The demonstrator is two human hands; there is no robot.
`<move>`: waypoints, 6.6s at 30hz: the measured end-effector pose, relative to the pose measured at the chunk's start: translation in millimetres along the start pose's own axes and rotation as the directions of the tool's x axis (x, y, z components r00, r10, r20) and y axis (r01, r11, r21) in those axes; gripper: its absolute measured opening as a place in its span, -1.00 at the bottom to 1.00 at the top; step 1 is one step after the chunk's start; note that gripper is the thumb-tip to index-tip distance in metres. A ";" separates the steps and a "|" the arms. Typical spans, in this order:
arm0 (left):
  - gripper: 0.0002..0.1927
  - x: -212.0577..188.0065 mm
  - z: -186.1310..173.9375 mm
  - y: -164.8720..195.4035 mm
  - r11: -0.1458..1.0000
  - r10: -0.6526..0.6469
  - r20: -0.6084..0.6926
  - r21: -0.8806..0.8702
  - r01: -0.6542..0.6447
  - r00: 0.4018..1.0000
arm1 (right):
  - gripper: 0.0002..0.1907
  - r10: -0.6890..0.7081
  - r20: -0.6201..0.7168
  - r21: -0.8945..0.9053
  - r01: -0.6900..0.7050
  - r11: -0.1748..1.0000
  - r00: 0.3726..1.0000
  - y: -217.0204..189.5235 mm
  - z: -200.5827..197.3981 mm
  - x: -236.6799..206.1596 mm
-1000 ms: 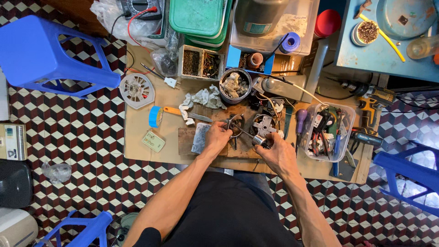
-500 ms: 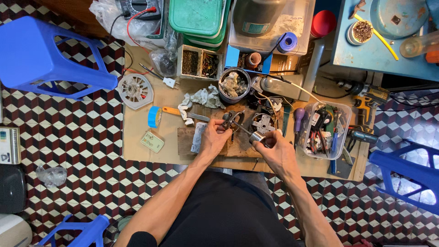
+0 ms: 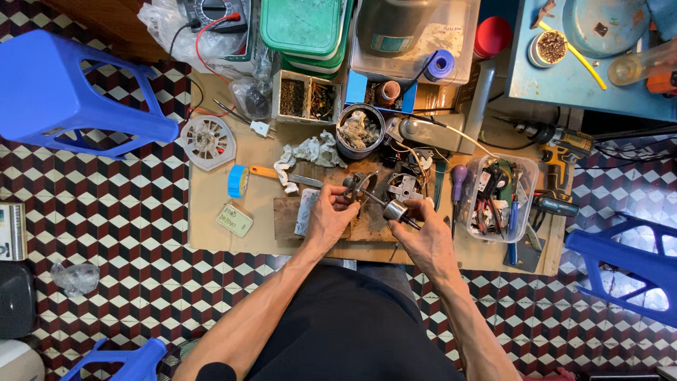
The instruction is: The person cleans and assembles a small electromechanical device on a workbench. They wipe parts with a cloth, insert a cylindrical component, and use a cordless drill to tighten screws, then inspect the assembled unit.
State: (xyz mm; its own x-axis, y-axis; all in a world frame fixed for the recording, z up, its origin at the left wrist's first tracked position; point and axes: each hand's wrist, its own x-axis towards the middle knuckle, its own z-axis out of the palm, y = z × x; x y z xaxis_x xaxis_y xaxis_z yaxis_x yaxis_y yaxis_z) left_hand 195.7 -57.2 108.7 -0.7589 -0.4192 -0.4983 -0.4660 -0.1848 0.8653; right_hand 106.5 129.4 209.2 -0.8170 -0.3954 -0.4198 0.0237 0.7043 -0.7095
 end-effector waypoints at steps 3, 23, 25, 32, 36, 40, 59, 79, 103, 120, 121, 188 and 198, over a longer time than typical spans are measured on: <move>-0.59 -4.8 2.8 2.0 0.997 0.079 -0.021 -0.026 -0.079 0.997 | -0.51 0.114 0.019 0.119 -0.115 0.986 0.993 7.1 2.7 0.7; -0.60 -33.6 -5.3 41.7 0.983 0.136 0.187 0.100 -0.156 0.973 | -0.58 0.137 0.039 0.472 -0.139 0.871 0.990 7.1 23.9 4.0; -0.60 -35.2 -17.3 47.4 0.994 0.087 0.210 0.040 -0.098 0.974 | -0.59 0.169 0.098 0.608 -0.194 0.770 0.981 7.9 19.5 2.6; -0.16 -13.7 -31.3 76.5 0.980 0.108 0.192 -0.185 -0.072 0.975 | -0.59 0.111 0.170 0.673 -0.197 0.712 0.979 1.4 12.0 -5.6; -0.05 -13.3 -20.0 90.6 0.991 0.125 0.340 -0.082 -0.103 0.932 | -0.57 0.068 0.194 0.739 -0.192 0.646 0.979 -4.9 15.6 -6.9; -0.10 -14.7 -15.2 92.5 0.988 0.124 0.338 -0.132 -0.084 0.933 | -0.55 0.118 0.202 0.715 -0.228 0.661 0.972 -15.3 19.3 -7.1; -0.43 -10.7 -31.1 61.5 0.510 -0.254 0.233 -0.792 0.335 0.939 | -0.29 -0.021 -0.544 -0.157 -0.077 0.985 0.839 56.5 53.7 15.4; -0.44 35.4 -52.6 67.5 0.439 -0.370 0.248 -0.803 0.404 0.895 | 0.00 0.016 -0.728 -0.211 -0.245 0.946 0.685 90.2 141.1 117.2; -0.50 59.4 41.1 68.1 0.558 -0.278 0.185 -0.768 0.315 0.943 | -0.28 0.401 -0.019 0.878 -0.177 0.446 0.916 82.2 -11.3 99.9; -0.35 42.3 158.6 48.1 0.732 -0.246 -0.222 -0.681 0.030 0.944 | -0.68 0.190 0.271 0.940 -0.302 0.160 0.944 114.0 -63.0 115.1; -0.34 43.5 160.6 48.5 0.739 -0.244 -0.234 -0.674 0.024 0.941 | -0.69 0.209 0.257 0.934 -0.298 0.196 0.944 113.0 -61.9 115.1; -0.51 59.7 173.8 27.7 0.643 -0.353 -0.120 -0.751 0.148 0.928 | -0.20 0.357 0.103 0.797 -0.292 0.528 0.928 77.5 -46.9 129.3; -0.47 57.1 172.8 22.2 0.630 -0.329 -0.113 -0.766 0.128 0.938 | -0.14 0.370 0.140 0.764 -0.338 0.549 0.918 76.6 -46.7 127.6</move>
State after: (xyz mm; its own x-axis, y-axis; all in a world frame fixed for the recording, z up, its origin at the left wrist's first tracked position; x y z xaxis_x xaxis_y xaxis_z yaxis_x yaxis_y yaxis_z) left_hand 63.5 68.4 89.9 -0.5069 -0.4332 -0.7452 -0.0427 -0.8508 0.5237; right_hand -22.8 160.4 127.7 -0.6606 -0.1852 -0.7275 0.7296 0.0696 -0.6803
